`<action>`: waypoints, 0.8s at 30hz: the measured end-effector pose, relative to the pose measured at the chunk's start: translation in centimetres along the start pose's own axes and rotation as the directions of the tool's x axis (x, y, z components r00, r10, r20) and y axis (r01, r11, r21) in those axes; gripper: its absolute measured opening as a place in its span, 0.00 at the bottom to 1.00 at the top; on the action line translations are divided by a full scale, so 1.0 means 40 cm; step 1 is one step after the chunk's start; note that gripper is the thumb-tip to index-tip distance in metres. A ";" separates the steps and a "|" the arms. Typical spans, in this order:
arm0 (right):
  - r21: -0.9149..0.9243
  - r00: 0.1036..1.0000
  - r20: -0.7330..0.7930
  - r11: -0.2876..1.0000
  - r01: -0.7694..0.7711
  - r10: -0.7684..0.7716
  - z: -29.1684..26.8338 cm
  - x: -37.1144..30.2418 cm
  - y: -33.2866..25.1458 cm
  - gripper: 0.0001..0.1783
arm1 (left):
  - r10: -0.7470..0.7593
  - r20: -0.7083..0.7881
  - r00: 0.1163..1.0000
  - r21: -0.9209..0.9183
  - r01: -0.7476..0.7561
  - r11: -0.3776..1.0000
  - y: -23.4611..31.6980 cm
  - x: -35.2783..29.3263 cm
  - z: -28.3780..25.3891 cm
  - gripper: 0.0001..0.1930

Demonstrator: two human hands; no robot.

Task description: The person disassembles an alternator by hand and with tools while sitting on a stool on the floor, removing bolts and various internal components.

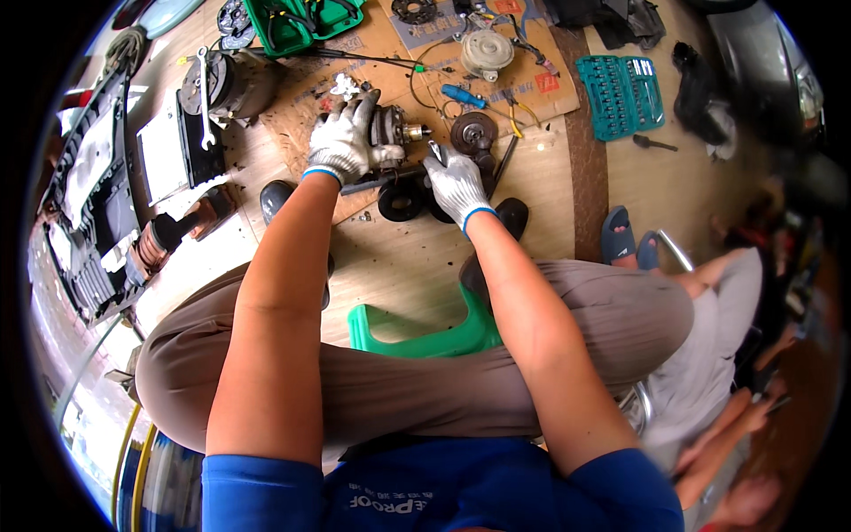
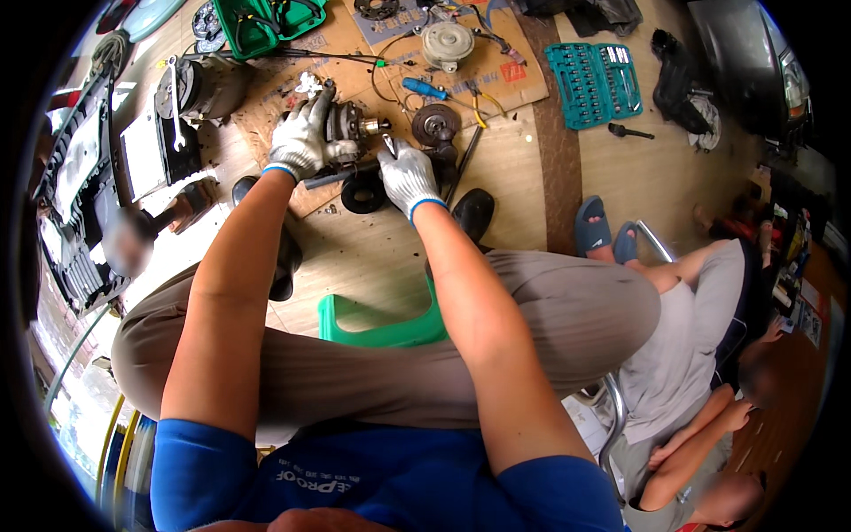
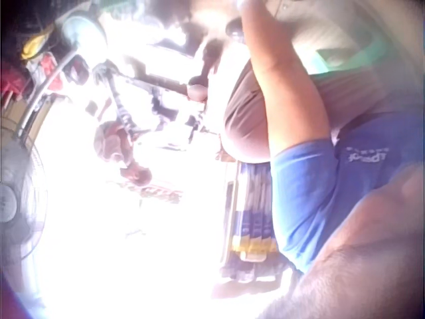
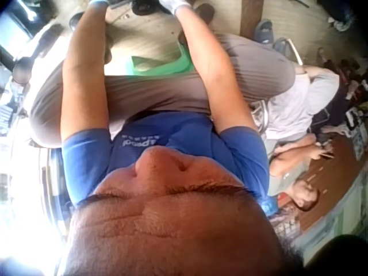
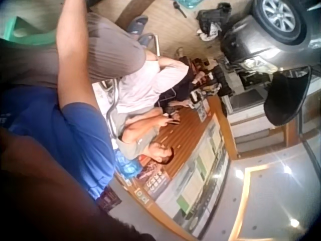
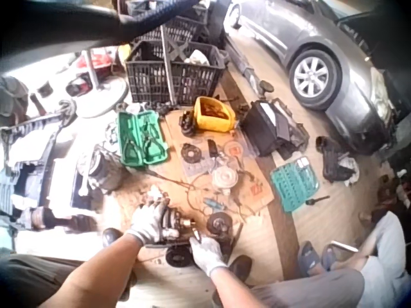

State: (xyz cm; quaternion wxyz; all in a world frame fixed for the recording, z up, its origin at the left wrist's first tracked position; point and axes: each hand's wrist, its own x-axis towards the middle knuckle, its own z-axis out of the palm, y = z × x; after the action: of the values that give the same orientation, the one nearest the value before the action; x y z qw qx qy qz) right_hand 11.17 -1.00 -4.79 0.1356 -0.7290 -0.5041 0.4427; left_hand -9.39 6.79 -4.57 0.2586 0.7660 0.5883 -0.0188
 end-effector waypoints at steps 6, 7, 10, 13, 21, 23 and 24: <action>0.155 0.992 0.050 0.981 -0.120 0.113 0.017 -0.009 0.001 0.17 | 0.014 -0.023 1.000 0.042 -0.013 0.999 -0.004 0.003 0.015 0.58; 0.094 0.995 0.043 0.992 -0.089 0.086 0.012 -0.012 0.001 0.17 | 0.025 -0.030 0.999 0.032 -0.024 0.999 -0.005 0.003 0.019 0.57; -0.084 0.999 0.047 0.996 0.023 -0.019 0.007 -0.016 -0.014 0.17 | 0.036 -0.040 0.999 0.015 -0.035 0.999 -0.014 0.005 0.023 0.56; -0.050 0.997 -0.069 0.998 0.040 -0.043 0.036 0.012 0.021 0.18 | 0.033 -0.038 0.999 0.010 -0.033 0.999 0.004 0.011 0.015 0.55; 0.654 0.881 0.390 0.593 -0.469 0.267 0.031 0.006 -0.016 0.13 | 0.009 -0.006 1.000 0.010 -0.009 1.000 0.008 0.002 0.001 0.56; 0.641 0.875 0.383 0.596 -0.483 0.296 0.037 0.009 -0.030 0.13 | -0.019 0.037 0.999 0.008 0.019 1.000 0.013 0.005 -0.008 0.56; 0.634 0.871 0.380 0.598 -0.490 0.311 0.039 0.010 -0.042 0.13 | -0.034 0.057 0.998 0.008 0.034 0.999 0.014 0.005 -0.009 0.55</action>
State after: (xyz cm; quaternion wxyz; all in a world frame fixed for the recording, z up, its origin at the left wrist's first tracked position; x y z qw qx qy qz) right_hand 8.95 -0.28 -4.81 0.2440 -0.6563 -0.1266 0.7026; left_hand -8.93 7.05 -4.11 0.2724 0.7559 0.5935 -0.0472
